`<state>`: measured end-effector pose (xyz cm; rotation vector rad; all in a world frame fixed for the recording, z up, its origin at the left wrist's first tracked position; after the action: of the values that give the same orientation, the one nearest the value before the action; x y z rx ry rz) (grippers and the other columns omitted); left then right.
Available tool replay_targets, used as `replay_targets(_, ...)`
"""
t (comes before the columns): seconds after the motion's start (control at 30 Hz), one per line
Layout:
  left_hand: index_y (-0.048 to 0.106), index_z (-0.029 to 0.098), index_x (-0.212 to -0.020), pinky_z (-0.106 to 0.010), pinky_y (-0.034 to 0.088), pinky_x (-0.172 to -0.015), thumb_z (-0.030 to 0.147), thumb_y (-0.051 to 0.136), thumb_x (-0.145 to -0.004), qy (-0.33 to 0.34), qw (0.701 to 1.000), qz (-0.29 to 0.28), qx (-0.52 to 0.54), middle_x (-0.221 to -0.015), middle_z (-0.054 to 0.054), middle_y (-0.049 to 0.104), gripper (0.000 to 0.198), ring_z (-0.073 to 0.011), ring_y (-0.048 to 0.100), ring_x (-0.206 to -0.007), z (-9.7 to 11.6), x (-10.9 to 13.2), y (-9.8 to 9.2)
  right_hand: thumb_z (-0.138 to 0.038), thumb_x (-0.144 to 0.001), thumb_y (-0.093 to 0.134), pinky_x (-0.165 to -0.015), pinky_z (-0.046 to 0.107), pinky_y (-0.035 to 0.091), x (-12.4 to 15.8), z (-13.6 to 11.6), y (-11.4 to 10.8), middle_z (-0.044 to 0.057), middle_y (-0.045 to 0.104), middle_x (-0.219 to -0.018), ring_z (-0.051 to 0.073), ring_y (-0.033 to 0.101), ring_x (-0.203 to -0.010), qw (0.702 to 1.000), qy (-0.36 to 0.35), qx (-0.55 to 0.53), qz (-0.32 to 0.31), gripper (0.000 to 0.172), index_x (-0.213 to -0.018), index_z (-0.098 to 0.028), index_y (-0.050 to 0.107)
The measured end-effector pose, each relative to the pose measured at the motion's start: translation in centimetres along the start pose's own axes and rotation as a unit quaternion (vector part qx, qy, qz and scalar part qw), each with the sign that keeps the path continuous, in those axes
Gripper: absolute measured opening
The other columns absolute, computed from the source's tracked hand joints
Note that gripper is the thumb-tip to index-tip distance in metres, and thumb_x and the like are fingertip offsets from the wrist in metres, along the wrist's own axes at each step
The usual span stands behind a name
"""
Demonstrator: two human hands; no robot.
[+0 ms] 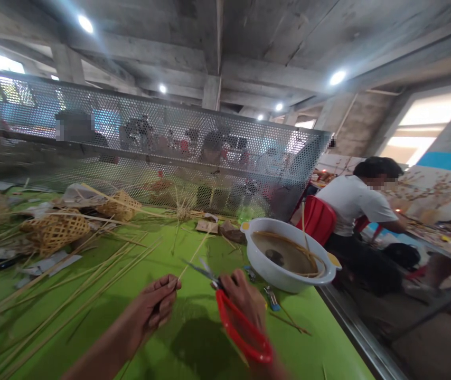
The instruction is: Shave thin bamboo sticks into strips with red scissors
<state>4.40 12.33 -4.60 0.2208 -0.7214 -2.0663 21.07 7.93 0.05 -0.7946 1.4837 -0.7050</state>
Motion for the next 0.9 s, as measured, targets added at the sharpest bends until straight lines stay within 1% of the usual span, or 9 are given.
replay_targets(0.1,0.06,0.014,-0.08,-0.017,0.022,-0.039,0.032,0.061,-0.082,-0.011,1.0,-0.005,0.002,-0.048,0.01,0.039,0.018,0.0002,0.019,-0.033,-0.2,0.2,0.2,-0.041,-0.097,0.032,-0.045,0.022,0.029,-0.3,3.2,-0.8,-0.001,0.052,-0.078,0.01,0.05,-0.053,0.997,0.071,-0.03,0.028,0.034,-0.089,-0.024,0.06)
replay_targets(0.2,0.061,0.014,-0.082,-0.017,0.023,-0.039,0.033,0.061,-0.083,-0.006,1.0,-0.002,-0.004,-0.049,0.01,0.039,0.018,0.0004,0.019,-0.034,-0.2,0.0,-0.1,-0.044,-0.097,0.03,-0.047,0.022,0.032,-0.3,4.1,-1.4,0.001,0.053,-0.079,0.012,0.052,-0.057,0.994,0.083,-0.044,0.059,0.037,-0.094,-0.022,0.06)
replay_targets(0.27,0.061,0.015,-0.083,-0.017,0.023,-0.039,0.033,0.06,-0.084,-0.003,1.0,0.0,-0.005,-0.05,0.01,0.039,0.018,0.0001,0.02,-0.034,-0.2,-0.2,-0.4,-0.048,-0.097,0.029,-0.048,0.023,0.033,-0.1,3.2,-1.3,0.002,0.055,-0.081,0.012,0.053,-0.058,0.994,0.064,-0.058,0.063,0.041,-0.091,-0.023,0.062)
replay_targets(0.43,0.06,0.015,-0.085,-0.017,0.023,-0.038,0.032,0.057,-0.085,0.01,1.0,-0.006,0.009,-0.049,0.01,0.037,0.017,-0.0004,0.018,-0.033,-0.2,-0.4,-0.6,-0.049,-0.096,0.03,-0.046,0.022,0.027,0.4,-1.7,0.1,0.0,0.054,-0.073,0.011,0.051,-0.054,0.998,-0.052,-0.023,0.022,0.044,-0.082,-0.026,0.065)
replay_targets(0.5,0.06,0.015,-0.086,-0.017,0.023,-0.038,0.032,0.058,-0.085,0.004,1.0,-0.012,0.019,-0.05,0.01,0.037,0.017,-0.0003,0.018,-0.034,-0.2,-0.3,-0.5,-0.049,-0.096,0.032,-0.046,0.022,0.026,0.4,-2.2,0.6,0.0,0.053,-0.072,0.011,0.051,-0.054,0.998,-0.064,-0.006,0.006,0.042,-0.081,-0.027,0.064)
replay_targets(0.6,0.06,0.014,-0.085,-0.016,0.022,-0.038,0.03,0.059,-0.084,-0.012,0.999,-0.021,0.034,-0.051,0.01,0.037,0.015,0.0002,0.018,-0.035,-0.4,0.1,-0.1,-0.046,-0.095,0.035,-0.045,0.022,0.024,0.1,-0.1,0.8,0.0,0.053,-0.075,0.011,0.051,-0.055,1.0,0.0,-0.014,-0.009,0.037,-0.081,-0.026,0.063)
replay_targets(0.77,0.061,0.014,-0.086,-0.016,0.024,-0.039,0.03,0.06,-0.084,-0.009,1.0,-0.015,0.025,-0.051,0.01,0.038,0.016,0.0004,0.019,-0.035,-0.3,0.1,-0.1,-0.04,-0.097,0.029,-0.047,0.022,0.03,-0.2,4.4,0.3,0.001,0.053,-0.082,0.012,0.054,-0.062,0.994,0.11,-0.025,0.0,0.034,-0.091,-0.023,0.058)
replay_targets(0.83,0.061,0.014,-0.086,-0.016,0.026,-0.04,0.031,0.061,-0.083,0.016,1.0,0.005,0.011,-0.052,0.01,0.039,0.017,0.0,0.021,-0.036,0.2,-0.1,-0.4,-0.041,-0.096,0.031,-0.048,0.023,0.03,-0.2,5.1,0.5,0.0,0.053,-0.084,0.013,0.055,-0.062,0.99,0.135,-0.021,-0.017,0.032,-0.093,-0.024,0.058)
replay_targets(0.9,0.06,0.015,-0.086,-0.016,0.03,-0.042,0.032,0.061,-0.083,0.048,0.998,0.025,-0.008,-0.052,0.009,0.04,0.017,-0.0006,0.024,-0.037,1.0,-0.2,-0.7,-0.04,-0.095,0.037,-0.047,0.023,0.029,-0.2,4.9,0.9,0.0,0.053,-0.086,0.013,0.055,-0.063,0.99,0.132,-0.014,-0.046,0.026,-0.093,-0.026,0.058)
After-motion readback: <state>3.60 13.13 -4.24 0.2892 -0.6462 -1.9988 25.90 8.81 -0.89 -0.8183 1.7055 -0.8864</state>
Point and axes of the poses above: each hand's wrist, its own x-axis away from the middle knuckle, its own y-axis out of the palm, z = x × y, the point moved 9 cm from there along -x, towards the middle knuckle
